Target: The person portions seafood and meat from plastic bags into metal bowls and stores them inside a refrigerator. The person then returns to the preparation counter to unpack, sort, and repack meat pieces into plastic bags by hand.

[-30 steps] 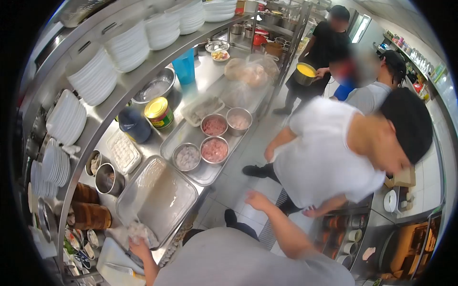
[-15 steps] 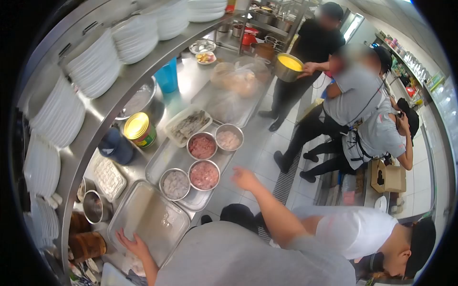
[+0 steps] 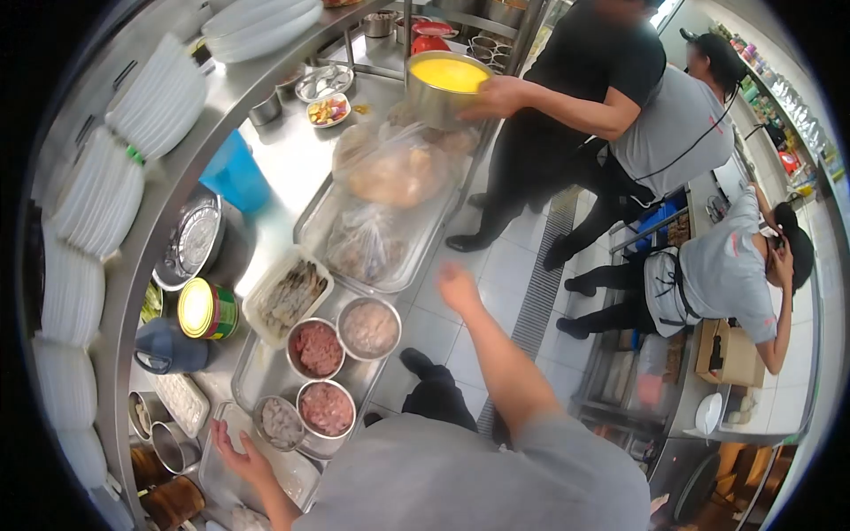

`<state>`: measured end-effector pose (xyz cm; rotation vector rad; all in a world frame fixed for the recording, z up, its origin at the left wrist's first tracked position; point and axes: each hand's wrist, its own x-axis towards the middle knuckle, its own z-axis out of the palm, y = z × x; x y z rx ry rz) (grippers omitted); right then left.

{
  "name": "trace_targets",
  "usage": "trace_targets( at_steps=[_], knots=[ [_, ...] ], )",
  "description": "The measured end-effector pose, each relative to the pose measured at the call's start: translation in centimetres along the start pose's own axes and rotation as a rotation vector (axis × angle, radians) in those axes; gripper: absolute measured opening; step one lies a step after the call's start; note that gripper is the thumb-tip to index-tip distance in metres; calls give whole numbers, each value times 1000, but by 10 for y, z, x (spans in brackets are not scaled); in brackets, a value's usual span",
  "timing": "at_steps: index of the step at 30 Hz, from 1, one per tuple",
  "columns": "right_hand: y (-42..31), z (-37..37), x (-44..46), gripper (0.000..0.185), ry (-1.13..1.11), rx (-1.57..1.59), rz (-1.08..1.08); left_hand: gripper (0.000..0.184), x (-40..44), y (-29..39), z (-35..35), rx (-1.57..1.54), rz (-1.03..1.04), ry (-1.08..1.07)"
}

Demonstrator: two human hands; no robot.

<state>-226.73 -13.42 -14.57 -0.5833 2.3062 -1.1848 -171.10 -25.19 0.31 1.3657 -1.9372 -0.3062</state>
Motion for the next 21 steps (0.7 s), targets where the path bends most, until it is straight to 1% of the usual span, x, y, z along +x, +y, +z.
trace_targets(
  at_steps=[2,4,6,7,9,10,12,13,14,15,16,17,18,20,21],
  knots=[
    [-26,-3,46,67,168,34,-179,41,0,27,13,1,-20,-33],
    [-64,-6,94,80,232,136,-293,40,-4,43,25,1,-24,-60],
    [-92,3,145,85,251,224,-312,40,-7,60,34,-4,-27,-80],
    [-112,6,149,85,245,232,-310,39,-8,69,38,8,-48,-104],
    [-165,6,146,86,296,25,-143,39,-10,83,45,30,-66,-126],
    [-171,10,143,86,291,35,-140,40,-13,86,47,36,-84,-145],
    [-177,18,124,77,403,-231,-495,40,-14,91,56,45,-102,-159],
    [-187,20,110,77,395,-228,-498,39,-17,93,60,-21,-150,-145],
    [-199,21,93,65,100,110,-470,38,-22,95,63,-86,-200,-133],
    [-205,21,86,53,-197,445,-426,38,-24,97,65,-79,-205,-129],
    [-200,24,92,53,-201,452,-431,38,-22,96,67,-47,-201,-169],
    [-188,33,102,41,-22,398,-598,38,-18,95,67,-16,-193,-208],
    [-180,41,112,29,157,340,-763,38,-14,99,66,-12,-190,-196],
    [-161,27,145,22,315,377,-510,37,-11,113,66,-9,-187,-166],
    [-153,17,167,24,400,182,-477,37,-13,114,65,2,-204,-150]
  ],
)
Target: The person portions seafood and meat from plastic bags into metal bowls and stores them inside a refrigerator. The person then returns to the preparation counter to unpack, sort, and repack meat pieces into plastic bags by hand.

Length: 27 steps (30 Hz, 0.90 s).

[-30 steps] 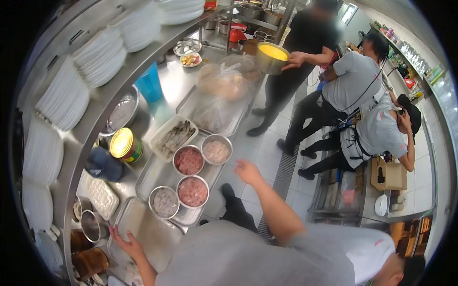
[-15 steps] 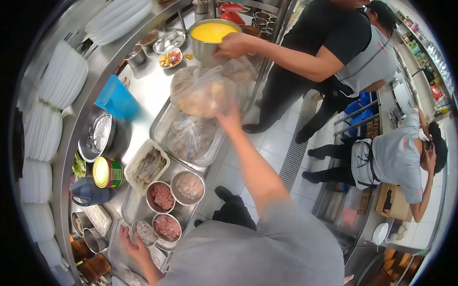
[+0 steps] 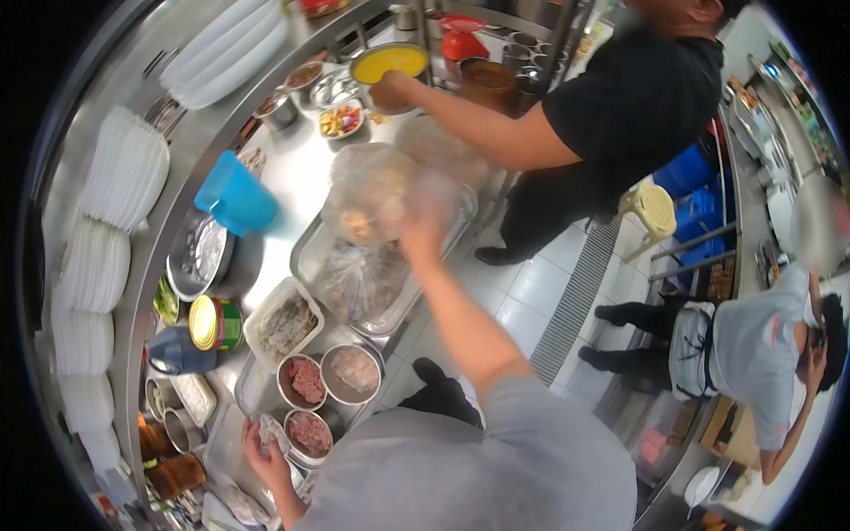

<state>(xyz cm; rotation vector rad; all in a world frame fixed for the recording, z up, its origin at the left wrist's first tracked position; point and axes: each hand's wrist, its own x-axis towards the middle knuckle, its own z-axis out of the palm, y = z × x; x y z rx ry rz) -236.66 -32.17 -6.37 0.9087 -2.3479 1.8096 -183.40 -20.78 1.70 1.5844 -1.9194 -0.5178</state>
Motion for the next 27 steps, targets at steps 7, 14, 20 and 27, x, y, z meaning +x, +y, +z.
trace_targets(
  at_steps=[7,14,20,27],
  knots=[
    [106,17,93,51,-585,-442,-409,36,-34,-4,-6,4,-171,12],
    [70,32,105,39,-625,-900,-341,42,-35,13,22,73,-152,-102],
    [23,28,109,28,-722,-929,-208,50,-31,24,57,103,-2,-158],
    [10,23,116,26,-705,-1044,-385,58,-25,41,74,215,131,-256]
  ],
)
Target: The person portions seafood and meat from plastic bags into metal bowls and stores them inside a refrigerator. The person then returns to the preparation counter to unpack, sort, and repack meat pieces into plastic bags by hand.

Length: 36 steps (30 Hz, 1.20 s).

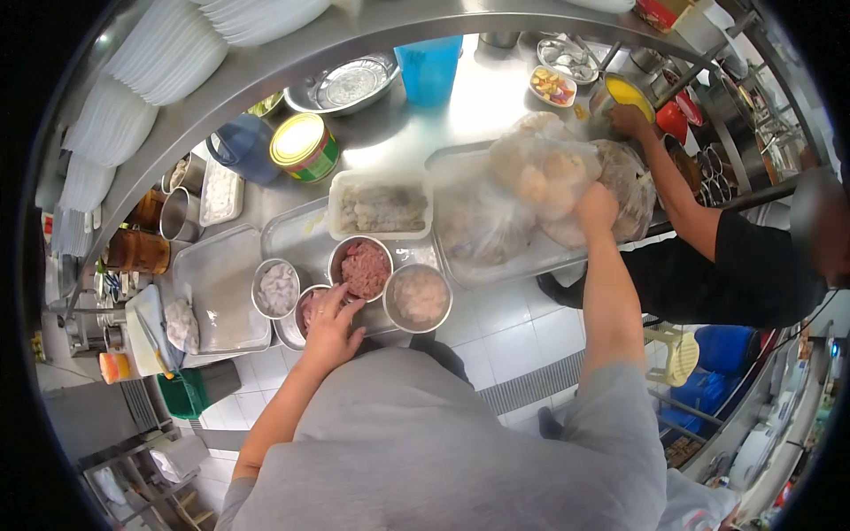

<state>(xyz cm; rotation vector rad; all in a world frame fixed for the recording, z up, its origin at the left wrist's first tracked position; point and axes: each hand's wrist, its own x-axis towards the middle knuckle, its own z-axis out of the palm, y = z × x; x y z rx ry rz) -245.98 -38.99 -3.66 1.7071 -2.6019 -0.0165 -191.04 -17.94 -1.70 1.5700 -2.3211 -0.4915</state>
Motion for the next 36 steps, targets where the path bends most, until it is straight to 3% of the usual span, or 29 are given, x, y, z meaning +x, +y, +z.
trace_targets(
  at_steps=[2,7,14,17,22,26,28,29,31,33,36],
  knots=[
    [-1,-8,-5,36,49,123,66,56,3,3,-1,2,31,-28],
    [-16,-52,-49,34,206,227,75,46,15,-12,17,100,-13,-9],
    [10,-46,-105,35,367,364,136,37,29,-30,26,82,-29,-55],
    [24,-46,-138,28,403,496,178,39,28,-18,8,9,-41,102],
    [22,-63,-189,19,425,640,176,52,11,-25,-6,25,-133,192],
    [13,-76,-209,20,489,656,152,58,32,-8,-9,68,-129,127],
    [20,-77,-214,19,460,710,188,56,42,5,-3,-11,124,46],
    [26,-74,-215,19,440,764,193,56,50,13,2,-11,117,52],
    [20,-84,-221,19,475,706,137,49,67,25,13,12,-54,-266],
    [17,-93,-228,21,460,664,118,31,85,17,37,31,-92,-242],
    [6,-101,-236,19,414,765,129,22,102,12,49,-64,-137,-256]
  ],
)
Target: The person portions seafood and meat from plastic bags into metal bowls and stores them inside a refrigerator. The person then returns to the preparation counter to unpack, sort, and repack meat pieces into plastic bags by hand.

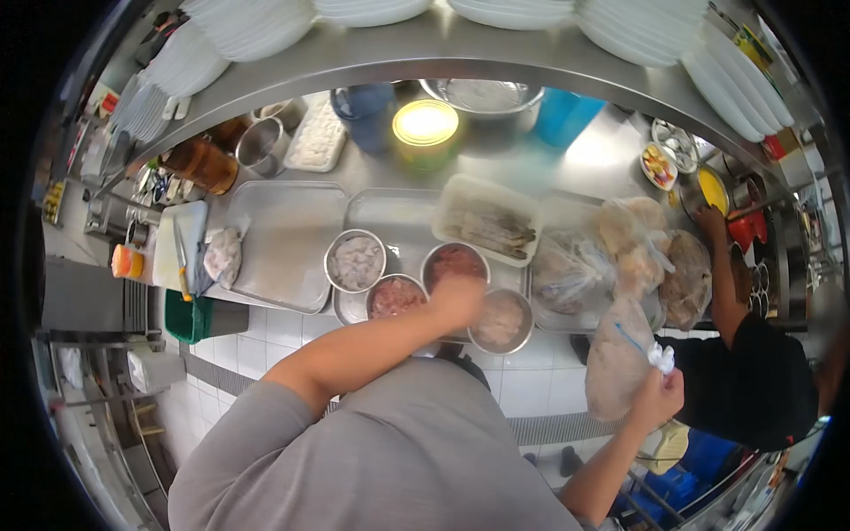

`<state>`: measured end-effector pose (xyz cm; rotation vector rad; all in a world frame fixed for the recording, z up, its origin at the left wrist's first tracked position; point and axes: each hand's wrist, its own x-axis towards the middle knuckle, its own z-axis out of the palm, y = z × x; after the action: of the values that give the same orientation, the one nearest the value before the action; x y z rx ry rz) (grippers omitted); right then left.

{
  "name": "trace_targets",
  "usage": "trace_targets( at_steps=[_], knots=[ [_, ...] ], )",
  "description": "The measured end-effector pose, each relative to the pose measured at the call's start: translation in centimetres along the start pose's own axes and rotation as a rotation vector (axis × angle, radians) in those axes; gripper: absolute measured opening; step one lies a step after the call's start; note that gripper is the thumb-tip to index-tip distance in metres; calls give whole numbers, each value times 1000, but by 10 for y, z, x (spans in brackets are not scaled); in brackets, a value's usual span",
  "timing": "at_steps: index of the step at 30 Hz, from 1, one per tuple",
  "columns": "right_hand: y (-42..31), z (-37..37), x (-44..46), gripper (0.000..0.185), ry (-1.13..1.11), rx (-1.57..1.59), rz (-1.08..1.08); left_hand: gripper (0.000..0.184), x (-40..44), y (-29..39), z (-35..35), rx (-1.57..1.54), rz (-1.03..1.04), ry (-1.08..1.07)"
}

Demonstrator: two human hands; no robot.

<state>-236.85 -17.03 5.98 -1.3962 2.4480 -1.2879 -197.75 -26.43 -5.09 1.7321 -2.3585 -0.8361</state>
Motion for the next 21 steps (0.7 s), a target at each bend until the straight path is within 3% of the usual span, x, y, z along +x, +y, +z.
trace_targets(
  at_steps=[3,7,12,15,21],
  knots=[
    [-7,11,-9,10,-9,86,-85,18,-4,1,-7,48,48,33],
    [-4,30,-24,11,-128,202,-163,20,-12,-4,-22,7,131,155],
    [-42,49,-50,9,-227,80,-312,30,-22,1,-72,-306,-88,265],
    [-61,58,-63,16,-347,-32,-313,32,-55,-10,-125,-361,-71,378],
    [-121,106,-98,20,-483,63,-237,28,-143,-100,-195,-349,-175,580]
  ],
)
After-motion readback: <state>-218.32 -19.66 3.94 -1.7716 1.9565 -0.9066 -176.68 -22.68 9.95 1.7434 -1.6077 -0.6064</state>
